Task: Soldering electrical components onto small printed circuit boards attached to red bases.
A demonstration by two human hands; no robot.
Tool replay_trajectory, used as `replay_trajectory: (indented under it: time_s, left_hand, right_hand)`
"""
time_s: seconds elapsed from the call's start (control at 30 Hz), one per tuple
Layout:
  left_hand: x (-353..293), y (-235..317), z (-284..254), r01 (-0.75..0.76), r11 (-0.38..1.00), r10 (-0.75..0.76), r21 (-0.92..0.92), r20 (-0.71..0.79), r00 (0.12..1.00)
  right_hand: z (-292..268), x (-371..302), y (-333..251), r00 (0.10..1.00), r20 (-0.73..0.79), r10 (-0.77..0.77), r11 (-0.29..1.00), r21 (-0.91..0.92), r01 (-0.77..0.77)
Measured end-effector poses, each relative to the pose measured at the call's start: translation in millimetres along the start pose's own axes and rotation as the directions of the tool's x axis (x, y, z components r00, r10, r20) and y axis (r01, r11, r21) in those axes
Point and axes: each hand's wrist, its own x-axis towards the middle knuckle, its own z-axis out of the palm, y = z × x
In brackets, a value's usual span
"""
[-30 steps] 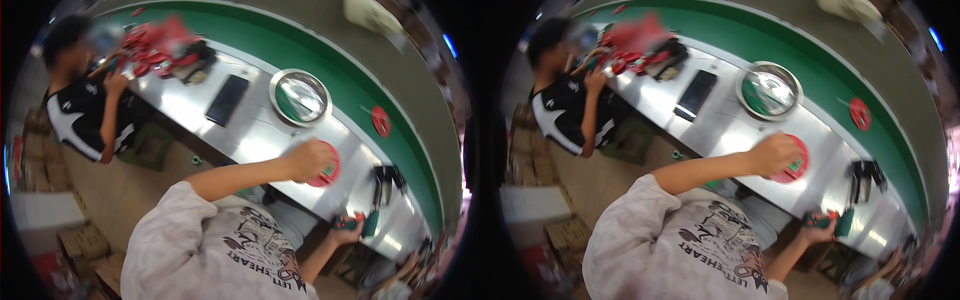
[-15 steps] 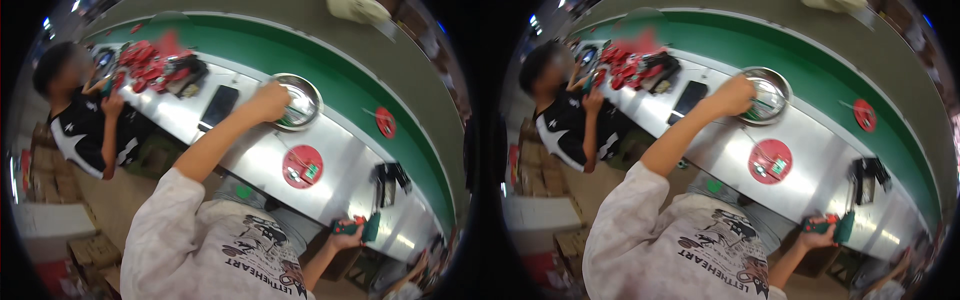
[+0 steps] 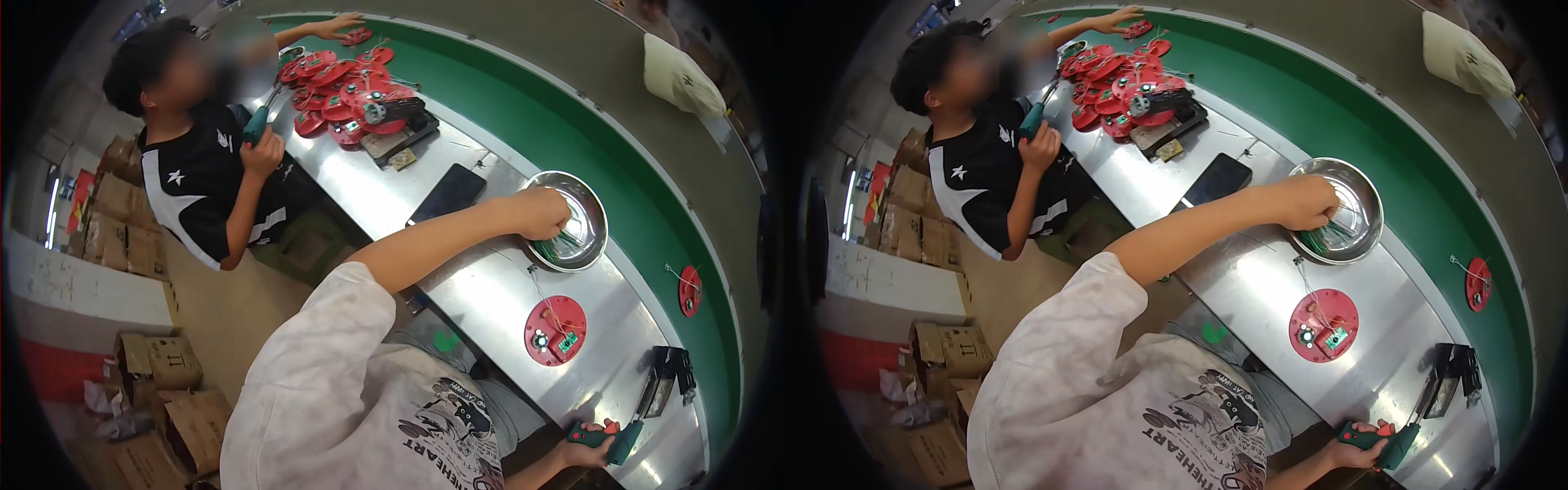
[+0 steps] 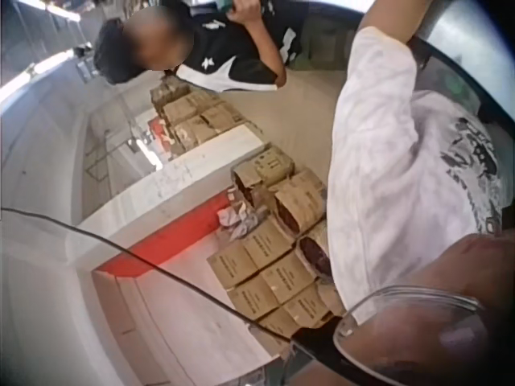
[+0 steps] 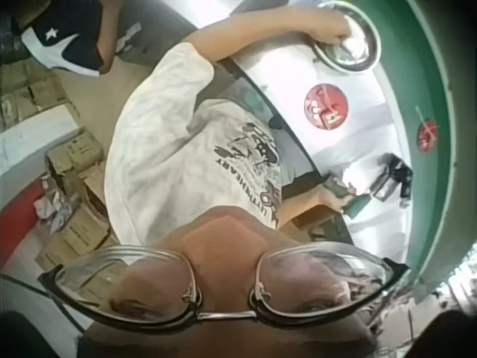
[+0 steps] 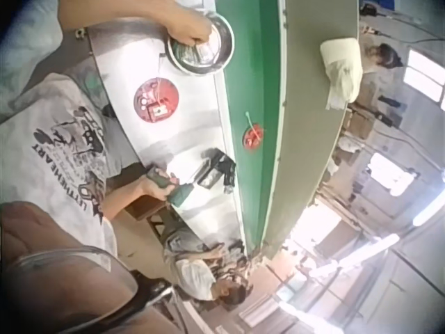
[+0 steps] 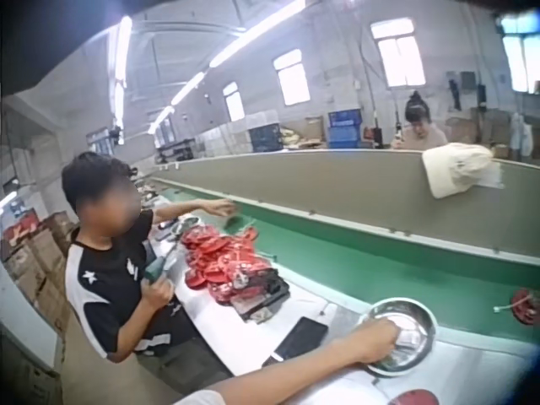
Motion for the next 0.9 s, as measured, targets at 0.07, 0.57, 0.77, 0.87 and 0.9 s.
replay_trajectory:
  time_s: [0.07,0.57,0.77,0.87,0.9]
  left_hand:
    - [3.7,1.6,3.4,-0.054,0.993,0.049,-0.103,-0.055,0.997]
    - [-4.7,30.1,-8.2,0.003,0.962,-0.054,-0.273,-0.179,0.982]
    - [-14.6,44.2,-12.2,0.092,0.976,-0.132,-0.195,-0.2,0.971]
    - [-13.7,33.9,-4.8,0.041,0.974,-0.102,-0.224,-0.267,0.958]
    - [-13.8,29.8,-2.9,-0.014,0.972,-0.065,-0.236,-0.325,0.944]
  right_hand:
    - [-4.3,-1.4,0.1,0.998,-0.042,-0.036,0.999,0.016,0.036]
    - [3.8,-14.9,-8.0,0.977,0.17,-0.13,0.988,0.1,0.114]
    - [2.7,-18.8,-11.2,0.961,0.254,-0.111,0.994,0.047,0.103]
    - [6.0,-21.0,-12.0,0.956,0.264,-0.129,0.992,0.036,0.124]
    - [7.1,-22.1,-11.9,0.955,0.266,-0.128,0.992,0.038,0.122]
